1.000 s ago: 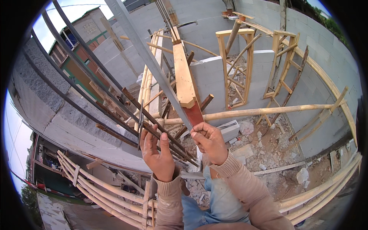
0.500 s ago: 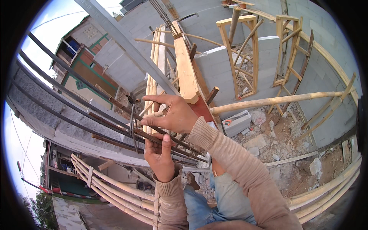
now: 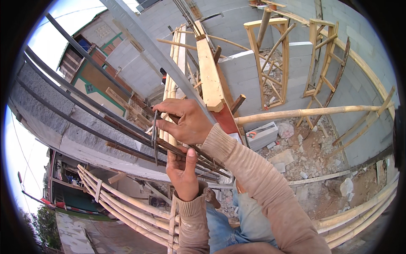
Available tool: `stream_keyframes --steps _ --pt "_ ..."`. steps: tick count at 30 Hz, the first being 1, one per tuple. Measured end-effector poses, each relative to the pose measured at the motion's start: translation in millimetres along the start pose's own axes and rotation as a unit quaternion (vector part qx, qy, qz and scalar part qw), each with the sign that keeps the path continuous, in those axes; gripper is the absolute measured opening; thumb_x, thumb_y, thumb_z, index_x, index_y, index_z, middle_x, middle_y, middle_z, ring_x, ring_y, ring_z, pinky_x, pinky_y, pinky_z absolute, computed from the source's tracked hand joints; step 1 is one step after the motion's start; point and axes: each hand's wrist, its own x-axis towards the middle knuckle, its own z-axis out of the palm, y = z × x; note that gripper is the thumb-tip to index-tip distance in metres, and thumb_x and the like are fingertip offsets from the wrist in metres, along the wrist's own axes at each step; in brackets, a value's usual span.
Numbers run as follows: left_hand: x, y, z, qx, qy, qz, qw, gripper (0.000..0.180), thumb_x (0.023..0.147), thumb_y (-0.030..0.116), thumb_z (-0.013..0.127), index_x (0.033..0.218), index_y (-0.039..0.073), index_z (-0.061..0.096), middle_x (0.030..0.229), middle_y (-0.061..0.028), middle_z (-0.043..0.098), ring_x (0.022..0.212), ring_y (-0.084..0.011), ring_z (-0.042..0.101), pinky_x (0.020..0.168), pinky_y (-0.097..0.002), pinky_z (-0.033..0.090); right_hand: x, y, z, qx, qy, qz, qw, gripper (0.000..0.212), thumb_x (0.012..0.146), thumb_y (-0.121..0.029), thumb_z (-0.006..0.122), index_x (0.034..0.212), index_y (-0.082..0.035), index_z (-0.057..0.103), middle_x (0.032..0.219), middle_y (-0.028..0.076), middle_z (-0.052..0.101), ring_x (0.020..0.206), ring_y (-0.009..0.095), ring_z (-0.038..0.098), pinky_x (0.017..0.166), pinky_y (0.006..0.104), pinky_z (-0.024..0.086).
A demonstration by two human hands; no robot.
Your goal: The person ties metal rebar together with wire using a pair of pliers on a construction site.
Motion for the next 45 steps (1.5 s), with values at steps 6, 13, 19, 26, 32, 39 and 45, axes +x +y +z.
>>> stream_keyframes --steps 6,13,19,26,32,39,45 --pt "-0.5 1.2 -4.4 -0.025 -0.016 -0.017 0.999 0.022 0.094 0.011 0.071 0.108 0.002 0.056 0.090 -0.0013 0.059 0.081 -0.0072 0.054 0.073 -0.0213 0.044 -1.8 -0.5 4.1 0.002 0.011 0.015 1.000 0.031 0.083 -0.007 0.076 0.111 0.004 0.069 0.099 0.013 0.071 0.083 0.019 0.069 0.070 0.0273 0.056" --pt "-4.5 -13.5 -1.6 -0.061 0.095 0.064 0.992 0.034 0.104 0.013 0.049 0.133 -0.005 0.051 0.113 -0.0144 0.064 0.102 -0.0209 0.062 0.095 -0.0348 0.048 -1.0 7.0 8.4 -0.025 0.040 -0.008 0.999 0.028 0.083 -0.008 0.080 0.108 0.001 0.072 0.087 0.004 0.068 0.061 0.004 0.046 0.051 0.0224 0.035" --pt "-19.2 39.2 -13.4 0.200 0.085 0.230 0.949 0.037 0.105 0.008 0.040 0.135 -0.011 0.049 0.129 -0.0220 0.059 0.122 -0.0305 0.058 0.108 -0.0404 0.044 -1.5 -2.1 3.5 -0.029 0.008 0.027 0.999 0.032 0.083 -0.010 0.077 0.110 0.004 0.069 0.103 0.015 0.072 0.085 0.020 0.070 0.076 0.0301 0.054" --pt "66.7 98.8 -36.7 0.027 -0.123 0.058 0.990 0.044 0.101 0.001 0.042 0.143 -0.014 0.041 0.145 -0.0226 0.049 0.137 -0.0289 0.047 0.115 -0.0379 0.036 1.4 -4.8 1.6 -0.005 0.018 -0.014 1.000 0.030 0.082 -0.008 0.076 0.109 0.002 0.070 0.096 0.016 0.071 0.084 0.027 0.070 0.076 0.0340 0.055" --pt "81.6 79.5 -29.0 0.021 -0.132 -0.022 0.991 0.047 0.100 0.003 0.049 0.143 -0.014 0.040 0.141 -0.0213 0.052 0.128 -0.0274 0.054 0.112 -0.0402 0.042 2.0 17.7 1.5 0.036 0.032 -0.066 0.997 0.028 0.081 -0.009 0.076 0.107 0.000 0.071 0.093 0.016 0.070 0.085 0.028 0.069 0.075 0.0349 0.055" --pt "79.2 66.5 -40.5 0.055 -0.026 -0.018 0.998 0.038 0.099 -0.002 0.048 0.136 -0.012 0.049 0.135 -0.0182 0.058 0.120 -0.0198 0.060 0.099 -0.0282 0.052 4.0 13.7 -0.7 0.034 0.013 -0.060 0.998 0.026 0.079 -0.010 0.076 0.102 -0.001 0.073 0.088 0.015 0.070 0.079 0.028 0.068 0.068 0.0359 0.054" --pt "77.7 76.8 -43.3 -0.007 -0.057 -0.083 0.995 0.050 0.108 0.032 0.041 0.136 -0.009 0.051 0.133 -0.0168 0.059 0.121 -0.0241 0.057 0.106 -0.0382 0.043 -1.5 13.1 -0.2 0.023 0.009 -0.061 0.998 0.025 0.078 -0.009 0.076 0.101 -0.001 0.073 0.087 0.014 0.069 0.077 0.029 0.068 0.066 0.0361 0.054"
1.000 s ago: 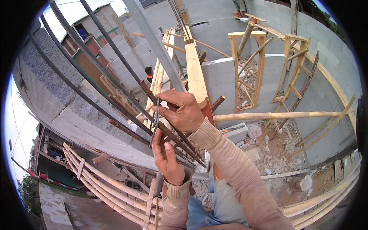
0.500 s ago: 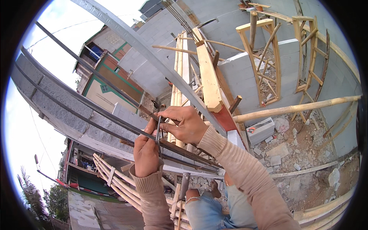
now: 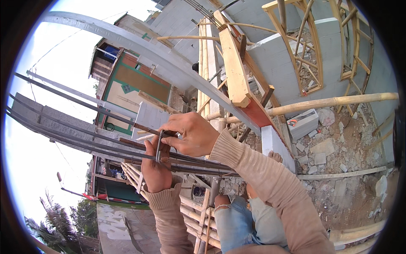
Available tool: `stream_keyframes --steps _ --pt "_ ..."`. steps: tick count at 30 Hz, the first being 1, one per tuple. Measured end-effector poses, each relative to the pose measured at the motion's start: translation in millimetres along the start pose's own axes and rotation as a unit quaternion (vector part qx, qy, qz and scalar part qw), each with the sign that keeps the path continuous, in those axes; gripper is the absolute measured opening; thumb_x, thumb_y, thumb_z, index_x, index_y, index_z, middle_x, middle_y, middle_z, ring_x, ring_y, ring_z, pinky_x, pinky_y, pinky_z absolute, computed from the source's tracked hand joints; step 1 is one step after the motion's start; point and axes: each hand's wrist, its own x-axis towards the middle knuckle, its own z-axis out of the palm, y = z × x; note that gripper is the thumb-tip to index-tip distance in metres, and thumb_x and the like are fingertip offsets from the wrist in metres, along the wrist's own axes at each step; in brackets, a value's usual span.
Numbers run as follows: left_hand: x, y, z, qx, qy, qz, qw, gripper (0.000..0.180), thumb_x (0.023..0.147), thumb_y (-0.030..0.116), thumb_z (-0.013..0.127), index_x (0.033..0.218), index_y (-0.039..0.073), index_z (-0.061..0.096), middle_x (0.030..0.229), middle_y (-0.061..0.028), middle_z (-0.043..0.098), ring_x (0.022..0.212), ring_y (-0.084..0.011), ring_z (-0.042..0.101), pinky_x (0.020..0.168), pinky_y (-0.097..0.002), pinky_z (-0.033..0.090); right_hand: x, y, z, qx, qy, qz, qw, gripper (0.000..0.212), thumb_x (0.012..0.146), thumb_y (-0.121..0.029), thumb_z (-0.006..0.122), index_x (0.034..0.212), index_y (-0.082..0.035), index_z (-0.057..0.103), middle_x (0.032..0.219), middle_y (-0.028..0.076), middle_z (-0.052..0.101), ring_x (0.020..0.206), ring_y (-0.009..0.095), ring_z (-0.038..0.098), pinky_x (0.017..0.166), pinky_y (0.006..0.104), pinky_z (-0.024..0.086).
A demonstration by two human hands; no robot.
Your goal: The person ties metal rebar together with wire using a pair of pliers on a construction site.
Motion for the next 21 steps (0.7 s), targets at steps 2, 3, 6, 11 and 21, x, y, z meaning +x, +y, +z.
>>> stream_keyframes --steps 2,3,6,11,21 --pt "-1.6 1.2 7.4 0.019 -0.019 0.003 1.000 0.052 0.108 0.039 0.037 0.130 -0.005 0.054 0.128 -0.0155 0.061 0.123 -0.0255 0.055 0.107 -0.0401 0.041 -0.1 2.0 1.8 -0.006 0.012 -0.010 1.000 0.023 0.078 -0.010 0.075 0.100 -0.002 0.073 0.086 0.014 0.068 0.077 0.031 0.068 0.068 0.0368 0.054" --pt "-0.1 2.0 5.3 0.021 -0.027 0.004 0.999 0.051 0.108 0.039 0.038 0.130 -0.004 0.054 0.128 -0.0155 0.061 0.123 -0.0255 0.055 0.107 -0.0401 0.041 0.4 1.8 1.8 -0.014 0.015 -0.011 1.000 0.023 0.077 -0.010 0.075 0.099 -0.003 0.073 0.085 0.014 0.068 0.077 0.031 0.067 0.068 0.0373 0.054" --pt "0.7 2.0 1.7 0.044 -0.025 0.011 0.999 0.049 0.108 0.035 0.038 0.132 -0.005 0.052 0.129 -0.0160 0.060 0.124 -0.0262 0.055 0.109 -0.0405 0.039 1.1 1.8 1.6 -0.011 0.019 -0.019 1.000 0.022 0.077 -0.012 0.074 0.098 -0.004 0.073 0.085 0.013 0.068 0.077 0.033 0.067 0.069 0.0388 0.054" --pt "-6.2 1.0 14.9 0.054 -0.033 0.031 0.998 0.055 0.108 0.033 0.039 0.148 -0.005 0.037 0.141 -0.0149 0.051 0.131 -0.0249 0.049 0.113 -0.0408 0.034 -0.9 -2.9 2.3 -0.024 0.021 -0.025 0.999 0.024 0.076 -0.011 0.075 0.099 -0.005 0.073 0.087 0.012 0.068 0.078 0.033 0.068 0.068 0.0397 0.054" --pt "-10.4 0.3 15.3 0.028 -0.047 0.035 0.998 0.072 0.107 0.052 0.030 0.152 -0.004 0.030 0.143 -0.0147 0.050 0.131 -0.0239 0.048 0.111 -0.0384 0.036 -3.6 -10.6 -1.6 0.001 0.005 -0.007 1.000 0.030 0.074 -0.006 0.078 0.103 -0.001 0.071 0.094 0.014 0.068 0.081 0.031 0.069 0.071 0.0365 0.055"
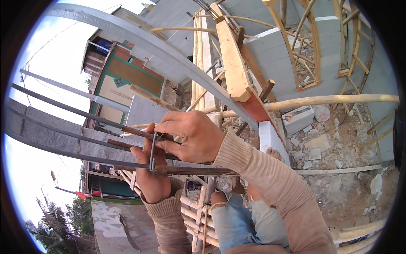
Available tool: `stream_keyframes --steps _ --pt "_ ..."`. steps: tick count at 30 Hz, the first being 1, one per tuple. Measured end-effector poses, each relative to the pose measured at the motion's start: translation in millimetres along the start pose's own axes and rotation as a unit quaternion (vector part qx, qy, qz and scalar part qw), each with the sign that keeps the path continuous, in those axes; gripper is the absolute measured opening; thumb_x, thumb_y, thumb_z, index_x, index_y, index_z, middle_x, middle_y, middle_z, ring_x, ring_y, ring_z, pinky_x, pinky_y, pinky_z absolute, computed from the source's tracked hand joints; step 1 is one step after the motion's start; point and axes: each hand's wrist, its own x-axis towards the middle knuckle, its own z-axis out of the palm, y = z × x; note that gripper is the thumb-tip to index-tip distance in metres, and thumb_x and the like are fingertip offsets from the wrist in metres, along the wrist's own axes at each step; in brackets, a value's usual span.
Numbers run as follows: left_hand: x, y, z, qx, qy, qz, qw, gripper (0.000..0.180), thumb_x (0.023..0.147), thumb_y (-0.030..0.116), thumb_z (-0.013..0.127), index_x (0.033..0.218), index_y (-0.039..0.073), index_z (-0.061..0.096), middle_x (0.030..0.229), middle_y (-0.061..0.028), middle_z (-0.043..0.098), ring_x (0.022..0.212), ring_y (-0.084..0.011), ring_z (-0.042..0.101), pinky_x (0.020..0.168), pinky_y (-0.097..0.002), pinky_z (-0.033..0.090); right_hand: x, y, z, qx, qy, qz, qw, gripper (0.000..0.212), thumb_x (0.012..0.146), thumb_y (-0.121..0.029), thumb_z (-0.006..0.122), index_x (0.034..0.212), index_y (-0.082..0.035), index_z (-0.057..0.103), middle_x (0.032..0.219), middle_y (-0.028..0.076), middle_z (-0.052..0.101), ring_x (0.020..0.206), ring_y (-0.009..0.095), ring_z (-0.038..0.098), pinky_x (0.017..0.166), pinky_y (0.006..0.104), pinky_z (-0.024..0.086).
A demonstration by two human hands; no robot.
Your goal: The person ties metal rebar together with wire using a pair of pliers on a construction site.
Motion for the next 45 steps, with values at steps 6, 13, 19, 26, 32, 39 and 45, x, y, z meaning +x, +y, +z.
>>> stream_keyframes --steps 6,13,19,26,32,39,45 --pt "-0.3 -1.7 1.8 0.011 0.029 0.002 1.000 0.068 0.109 0.047 0.028 0.145 -0.009 0.040 0.124 -0.0161 0.060 0.116 -0.0231 0.057 0.103 -0.0352 0.042 -5.1 -6.4 4.1 -0.063 0.067 -0.006 0.996 0.034 0.073 -0.006 0.083 0.104 -0.001 0.071 0.092 0.013 0.066 0.080 0.024 0.069 0.070 0.0331 0.055" --pt "13.8 -7.0 1.6 0.041 -0.001 0.023 0.999 0.038 0.105 0.017 0.047 0.134 -0.006 0.055 0.117 -0.0114 0.067 0.110 -0.0156 0.060 0.102 -0.0296 0.042 -9.1 -16.2 -4.5 -0.168 0.024 0.081 0.982 0.037 0.080 -0.021 0.078 0.110 -0.001 0.069 0.081 0.012 0.062 0.071 0.028 0.065 0.064 0.0374 0.052" --pt "16.2 -7.4 -0.1 0.047 0.024 0.004 0.999 0.032 0.104 0.015 0.049 0.128 -0.003 0.059 0.117 -0.0099 0.068 0.111 -0.0154 0.059 0.100 -0.0292 0.042 -29.6 -52.1 -10.1 -0.161 0.006 0.119 0.980 0.034 0.094 -0.006 0.056 0.122 0.012 0.057 0.099 0.019 0.059 0.089 0.026 0.061 0.078 0.0328 0.048" --pt "14.3 -6.7 3.4 -0.043 0.020 0.014 0.999 0.037 0.104 0.016 0.040 0.136 -0.002 0.038 0.121 -0.0184 0.066 0.116 -0.0205 0.059 0.102 -0.0324 0.043 -31.7 -59.7 -3.6 -0.354 -0.086 0.092 0.927 0.031 0.095 -0.003 0.058 0.125 -0.003 0.062 0.095 0.019 0.069 0.081 0.039 0.068 0.069 0.0444 0.054" --pt "15.7 -15.4 -3.2 -0.021 0.023 0.022 0.999 0.030 0.102 0.014 0.039 0.128 -0.001 0.045 0.123 -0.0189 0.065 0.122 -0.0222 0.058 0.105 -0.0339 0.042 -24.8 -59.2 -1.1 -0.286 -0.108 0.149 0.940 0.012 0.097 -0.009 0.060 0.102 0.003 0.061 0.080 0.017 0.066 0.072 0.036 0.067 0.064 0.0406 0.052" --pt "12.8 -15.5 -0.6 -0.018 0.033 0.035 0.999 0.031 0.105 0.017 0.038 0.129 0.001 0.047 0.123 -0.0149 0.064 0.121 -0.0190 0.056 0.109 -0.0329 0.037 7.1 -68.5 -13.1 -0.097 -0.146 0.311 0.934 0.013 0.091 -0.005 0.070 0.085 0.003 0.062 0.068 0.004 0.063 0.059 0.009 0.056 0.055 0.0251 0.044" --pt "8.7 -11.0 3.6 -0.018 0.032 0.050 0.998 0.035 0.103 0.016 0.043 0.134 0.000 0.044 0.122 -0.0117 0.061 0.112 -0.0139 0.057 0.100 -0.0284 0.042 15.2 -56.5 -2.4 -0.146 -0.066 0.164 0.973 0.007 0.089 0.000 0.072 0.086 0.002 0.065 0.072 0.002 0.066 0.064 0.005 0.059 0.057 0.0204 0.045"
